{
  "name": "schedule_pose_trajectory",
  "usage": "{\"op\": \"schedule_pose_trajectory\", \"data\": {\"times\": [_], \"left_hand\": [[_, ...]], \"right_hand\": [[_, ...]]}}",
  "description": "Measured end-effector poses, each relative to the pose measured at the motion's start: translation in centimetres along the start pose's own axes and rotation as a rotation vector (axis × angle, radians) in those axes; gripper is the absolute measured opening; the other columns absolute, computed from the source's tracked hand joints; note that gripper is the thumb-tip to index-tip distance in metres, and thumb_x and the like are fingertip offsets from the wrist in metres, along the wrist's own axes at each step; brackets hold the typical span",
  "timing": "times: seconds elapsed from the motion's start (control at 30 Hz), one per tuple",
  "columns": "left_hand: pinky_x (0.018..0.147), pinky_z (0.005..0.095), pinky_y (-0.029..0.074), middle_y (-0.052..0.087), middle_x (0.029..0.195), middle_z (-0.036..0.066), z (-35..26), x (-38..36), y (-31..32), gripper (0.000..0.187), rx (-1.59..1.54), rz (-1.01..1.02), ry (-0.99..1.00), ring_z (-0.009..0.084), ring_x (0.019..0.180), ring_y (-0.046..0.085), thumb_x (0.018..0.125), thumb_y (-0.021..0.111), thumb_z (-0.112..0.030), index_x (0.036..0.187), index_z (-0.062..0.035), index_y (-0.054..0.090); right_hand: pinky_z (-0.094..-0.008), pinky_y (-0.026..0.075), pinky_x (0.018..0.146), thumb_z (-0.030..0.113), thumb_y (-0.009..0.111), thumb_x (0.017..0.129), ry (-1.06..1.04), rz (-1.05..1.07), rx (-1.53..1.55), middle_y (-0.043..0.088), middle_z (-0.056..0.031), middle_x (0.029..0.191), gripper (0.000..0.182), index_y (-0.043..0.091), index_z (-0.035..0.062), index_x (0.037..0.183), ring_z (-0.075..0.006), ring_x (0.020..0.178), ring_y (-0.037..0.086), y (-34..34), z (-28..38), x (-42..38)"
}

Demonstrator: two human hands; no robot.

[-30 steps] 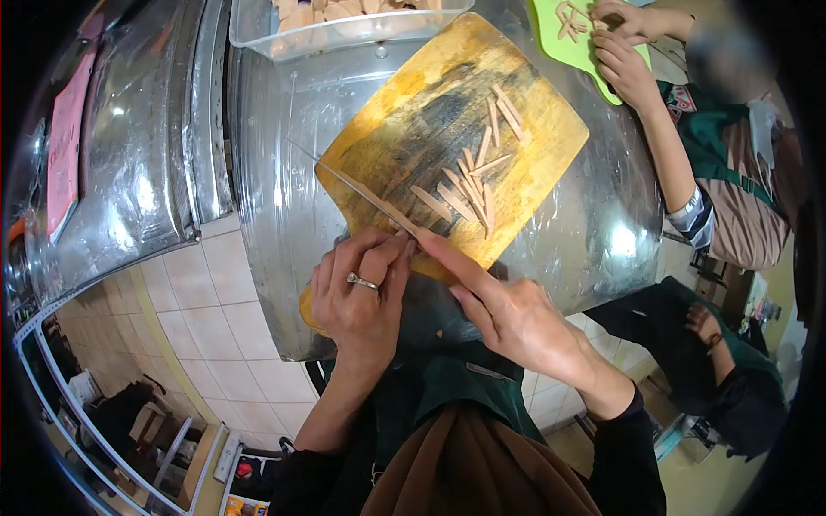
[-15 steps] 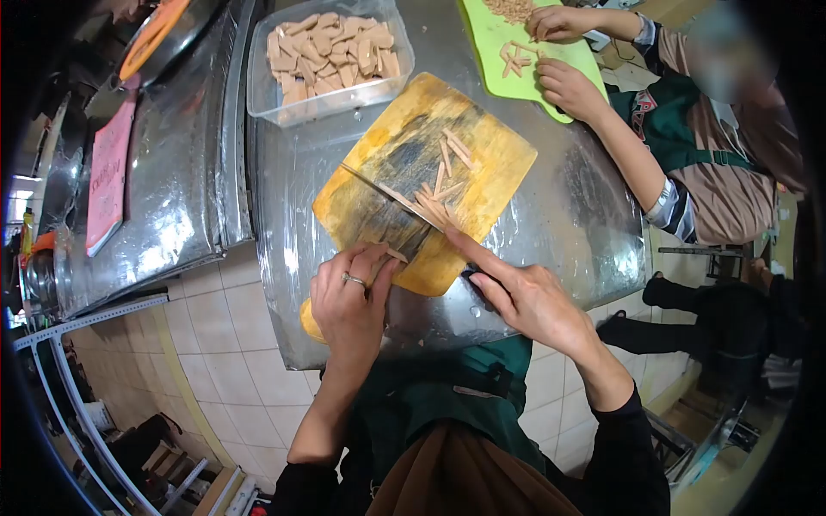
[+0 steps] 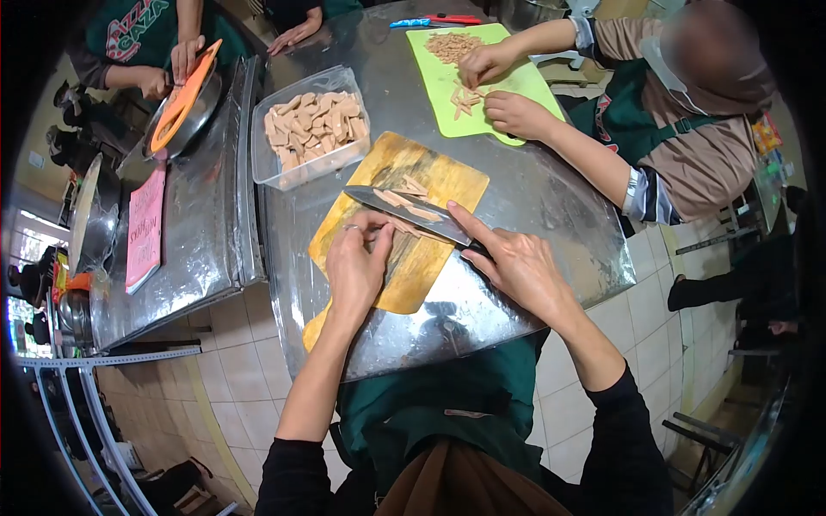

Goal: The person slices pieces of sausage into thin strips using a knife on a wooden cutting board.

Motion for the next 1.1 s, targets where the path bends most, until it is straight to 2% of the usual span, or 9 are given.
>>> {"op": "schedule_pose_trajectory", "data": {"times": [0.03, 0.13, 0.17, 0.3, 0.4, 0.63, 0.73, 0.97, 1.1], "left_hand": [[0.082, 0.0406, 0.05, 0.066, 0.1, 0.01, 0.3, -0.2, -0.2, 0.026, -0.03, -0.014, -0.021, 0.0268, 0.091, 0.064, 0.087, 0.079, -0.019, 0.107, -0.0074, 0.068], [0.094, 0.0453, 0.046, 0.062, 0.122, 0.011, -2.2, -0.2, -1.5, 0.045, 0.217, -0.154, 0.22, 0.0316, 0.113, 0.059, 0.082, 0.086, -0.024, 0.118, -0.0094, 0.064], [0.102, 0.0489, 0.04, 0.058, 0.129, 0.012, -2.2, 0.3, -1.2, 0.059, 0.206, -0.065, 0.197, 0.0345, 0.121, 0.053, 0.075, 0.09, -0.032, 0.123, -0.0107, 0.062], [0.101, 0.0465, 0.038, 0.056, 0.121, 0.01, -3.1, 2.7, -0.2, 0.068, 0.293, 0.053, 0.278, 0.033, 0.119, 0.051, 0.068, 0.092, -0.041, 0.12, -0.0092, 0.064], [0.101, 0.0471, 0.037, 0.056, 0.12, 0.01, -2.7, 4.4, 0.4, 0.067, 0.322, 0.056, 0.336, 0.0324, 0.119, 0.051, 0.068, 0.092, -0.042, 0.119, -0.0093, 0.064], [0.099, 0.0461, 0.038, 0.057, 0.12, 0.01, -0.1, 7.3, 1.5, 0.063, 0.299, 0.048, 0.432, 0.0322, 0.118, 0.053, 0.07, 0.089, -0.049, 0.114, -0.0105, 0.064], [0.101, 0.0462, 0.041, 0.062, 0.119, 0.013, 0.0, 7.6, 1.2, 0.05, 0.253, -0.003, 0.397, 0.0352, 0.117, 0.056, 0.078, 0.088, -0.037, 0.113, -0.0088, 0.065], [0.096, 0.0427, 0.048, 0.068, 0.113, 0.015, 0.7, 8.5, -2.2, 0.015, 0.017, -0.016, 0.319, 0.0353, 0.11, 0.064, 0.095, 0.071, -0.017, 0.102, -0.0029, 0.07], [0.097, 0.0416, 0.048, 0.067, 0.114, 0.015, 2.0, 6.6, -3.5, 0.015, -0.033, 0.072, 0.185, 0.0334, 0.111, 0.063, 0.096, 0.07, -0.016, 0.104, -0.0037, 0.07]], "right_hand": [[-0.0467, 0.058, 0.063, 0.029, 0.068, 0.097, -0.005, -0.016, -0.008, 0.072, -0.0142, 0.081, 0.071, 0.036, 0.0332, 0.16, -0.0357, 0.069, 0.071, 0.1, -0.2, 0.0], [-0.0464, 0.058, 0.062, 0.029, 0.069, 0.097, -0.022, -0.034, -0.021, 0.072, -0.0133, 0.08, 0.071, 0.036, 0.0329, 0.16, -0.0348, 0.068, 0.071, 0.5, -0.3, -0.2], [-0.0462, 0.057, 0.061, 0.029, 0.069, 0.097, -0.031, -0.034, -0.024, 0.072, -0.013, 0.079, 0.071, 0.036, 0.0329, 0.16, -0.0344, 0.068, 0.071, 0.6, -0.2, -0.3], [-0.0449, 0.057, 0.056, 0.023, 0.073, 0.093, -0.075, -0.045, -0.049, 0.07, -0.0145, 0.076, 0.078, 0.035, 0.0278, 0.161, -0.0334, 0.065, 0.071, 0.2, 0.4, -0.7], [-0.0443, 0.057, 0.055, 0.022, 0.073, 0.092, -0.068, -0.054, -0.071, 0.07, -0.0136, 0.075, 0.078, 0.036, 0.0278, 0.161, -0.0327, 0.064, 0.071, -0.4, 0.4, -1.7], [-0.0446, 0.057, 0.061, 0.022, 0.072, 0.093, -0.001, 0.025, -0.036, 0.07, -0.0143, 0.076, 0.07, 0.044, 0.0253, 0.156, -0.0348, 0.067, 0.07, -3.9, 0.8, -4.7], [-0.046, 0.058, 0.065, 0.022, 0.07, 0.094, 0.052, 0.068, 0.004, 0.071, -0.0158, 0.077, 0.064, 0.048, 0.024, 0.154, -0.0367, 0.068, 0.07, -5.0, 0.6, -5.7], [-0.0471, 0.058, 0.068, 0.021, 0.065, 0.098, 0.081, 0.221, 0.227, 0.072, -0.0185, 0.075, 0.054, 0.052, 0.0233, 0.151, -0.0385, 0.069, 0.071, -4.1, 2.2, -6.1], [-0.048, 0.057, 0.067, 0.023, 0.064, 0.101, 0.036, 0.214, 0.284, 0.069, -0.0196, 0.07, 0.05, 0.054, 0.025, 0.149, -0.0398, 0.066, 0.069, -1.1, 2.4, -5.5]]}}
Point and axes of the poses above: each hand's wrist, its own x-axis towards the middle knuckle, its own y-axis out of the palm, z = x × y, the point moved 3 cm from there along x, towards the middle knuckle
